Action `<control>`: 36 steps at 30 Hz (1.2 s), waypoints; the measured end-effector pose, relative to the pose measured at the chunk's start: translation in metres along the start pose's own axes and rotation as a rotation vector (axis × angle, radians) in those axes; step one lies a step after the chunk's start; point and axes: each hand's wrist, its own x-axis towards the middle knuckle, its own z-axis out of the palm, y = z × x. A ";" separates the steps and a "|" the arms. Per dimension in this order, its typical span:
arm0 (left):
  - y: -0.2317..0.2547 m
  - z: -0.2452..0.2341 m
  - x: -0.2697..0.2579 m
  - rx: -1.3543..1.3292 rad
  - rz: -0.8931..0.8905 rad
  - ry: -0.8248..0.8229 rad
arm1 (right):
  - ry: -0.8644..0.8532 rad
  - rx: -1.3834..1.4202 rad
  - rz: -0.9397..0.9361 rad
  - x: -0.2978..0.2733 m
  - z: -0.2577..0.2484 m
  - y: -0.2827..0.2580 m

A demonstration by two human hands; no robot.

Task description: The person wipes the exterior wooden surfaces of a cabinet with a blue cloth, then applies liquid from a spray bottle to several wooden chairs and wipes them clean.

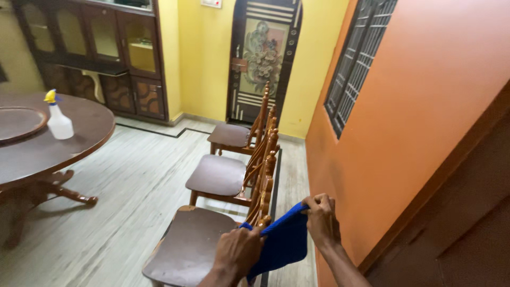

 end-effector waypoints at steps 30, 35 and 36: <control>0.063 0.161 0.035 0.008 -0.415 0.095 | -0.235 0.598 0.042 0.022 0.139 0.134; 0.062 0.156 0.029 0.091 -0.556 0.065 | -0.256 0.696 0.052 0.020 0.164 0.120; 0.061 0.156 0.027 0.096 -0.557 0.104 | -0.268 0.720 0.067 0.017 0.168 0.116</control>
